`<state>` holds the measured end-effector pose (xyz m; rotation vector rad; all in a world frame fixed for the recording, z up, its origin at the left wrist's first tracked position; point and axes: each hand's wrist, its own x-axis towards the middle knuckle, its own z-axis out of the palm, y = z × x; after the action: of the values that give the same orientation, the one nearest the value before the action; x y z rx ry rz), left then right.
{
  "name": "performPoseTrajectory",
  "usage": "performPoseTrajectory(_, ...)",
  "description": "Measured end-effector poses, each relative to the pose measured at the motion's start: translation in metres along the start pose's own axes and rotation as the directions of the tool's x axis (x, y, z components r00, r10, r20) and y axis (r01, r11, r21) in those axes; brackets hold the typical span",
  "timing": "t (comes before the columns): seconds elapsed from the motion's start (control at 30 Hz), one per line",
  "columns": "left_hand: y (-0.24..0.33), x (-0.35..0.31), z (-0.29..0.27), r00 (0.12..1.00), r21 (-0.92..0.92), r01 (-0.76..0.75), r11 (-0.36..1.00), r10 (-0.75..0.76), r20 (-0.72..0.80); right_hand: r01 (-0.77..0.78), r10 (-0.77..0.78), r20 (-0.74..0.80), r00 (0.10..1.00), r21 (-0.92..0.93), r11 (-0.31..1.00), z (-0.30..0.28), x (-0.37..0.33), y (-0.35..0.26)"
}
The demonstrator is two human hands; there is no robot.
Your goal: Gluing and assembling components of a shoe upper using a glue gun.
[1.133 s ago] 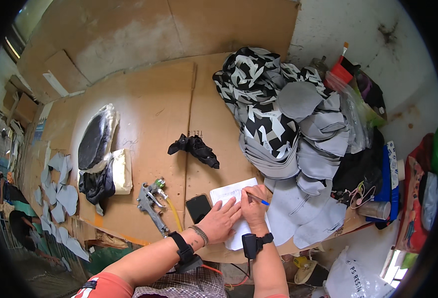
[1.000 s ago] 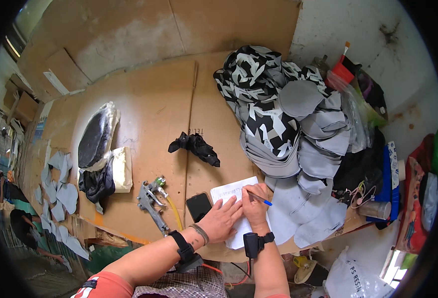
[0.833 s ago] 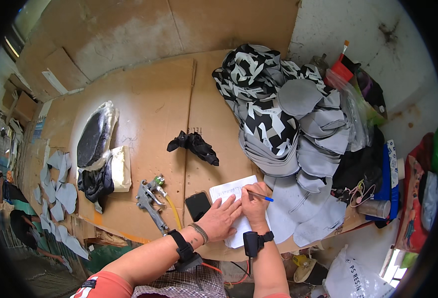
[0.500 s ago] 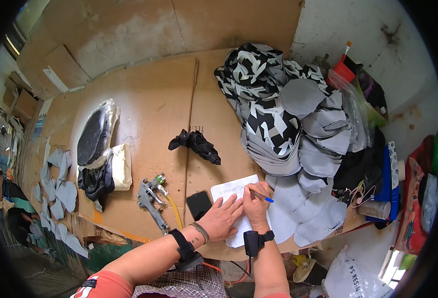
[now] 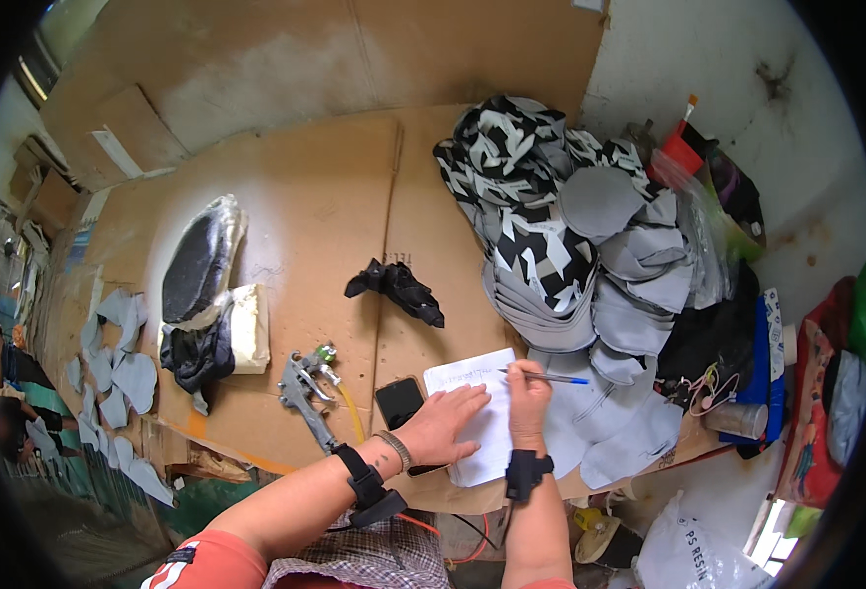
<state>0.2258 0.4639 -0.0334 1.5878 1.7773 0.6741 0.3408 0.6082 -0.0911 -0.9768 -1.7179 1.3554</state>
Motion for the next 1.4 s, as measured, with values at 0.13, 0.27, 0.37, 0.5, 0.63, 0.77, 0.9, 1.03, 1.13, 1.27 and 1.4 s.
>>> performPoseTrajectory(0.13, -0.010, -0.020, -0.021, 0.950, -0.193, 0.027, 0.981, -0.086, -0.299, -0.320, 0.321, 0.017, 0.947, -0.056, 0.946, -0.017, 0.017, 0.001)
performPoseTrajectory(0.27, -0.023, -0.085, -0.064, 0.913, -0.381, 0.140, 0.914, -0.269, -0.308, 0.094, -0.029, 0.112, 0.993, -0.643, 0.760, -0.019, 0.031, 0.005)
performPoseTrajectory(0.37, -0.036, -0.151, -0.089, 0.830, -0.276, 0.226, 0.934, -0.333, -0.447, 0.007, -0.004, 0.006, 1.000, -0.629, 0.778, -0.015, 0.032, 0.012)
performPoseTrajectory(0.5, -0.063, -0.244, -0.106, 0.616, -0.396, 0.325, 0.859, -0.510, -0.601, 0.260, -0.401, -0.119, 0.908, -0.589, 0.765, 0.000, 0.026, 0.011)
performPoseTrajectory(0.63, -0.098, -0.339, -0.124, 0.176, -0.761, 0.100, 0.641, -0.765, -0.620, 0.234, -0.362, -0.018, 0.932, -0.732, 0.639, 0.020, 0.019, -0.018)
performPoseTrajectory(0.77, -0.127, -0.446, -0.145, -0.118, -0.833, -0.204, 0.515, -0.857, -0.501, 0.203, -0.300, 0.028, 0.954, -0.795, 0.572, 0.049, 0.001, -0.065)
performPoseTrajectory(0.9, -0.153, -0.566, -0.140, -0.252, -0.815, -0.410, 0.410, -0.909, -0.331, 0.196, -0.260, 0.064, 0.963, -0.832, 0.519, 0.077, -0.023, -0.102)
performPoseTrajectory(1.03, -0.185, -0.662, -0.110, -0.217, -0.819, -0.495, 0.291, -0.954, -0.208, 0.232, -0.234, 0.130, 0.963, -0.841, 0.489, 0.118, -0.051, -0.130)
performPoseTrajectory(1.13, -0.212, -0.709, -0.094, -0.184, -0.803, -0.545, 0.242, -0.969, -0.167, 0.300, -0.210, 0.222, 0.952, -0.812, 0.501, 0.166, -0.077, -0.150)
performPoseTrajectory(1.27, -0.246, -0.750, -0.080, -0.151, -0.767, -0.610, 0.196, -0.980, -0.131, 0.475, -0.124, 0.536, 0.835, -0.590, 0.653, 0.255, -0.122, -0.164)
performPoseTrajectory(1.4, -0.268, -0.782, -0.072, -0.136, -0.717, -0.667, 0.202, -0.979, -0.150, 0.583, -0.270, 0.602, 0.752, -0.413, 0.700, 0.359, -0.186, -0.175)
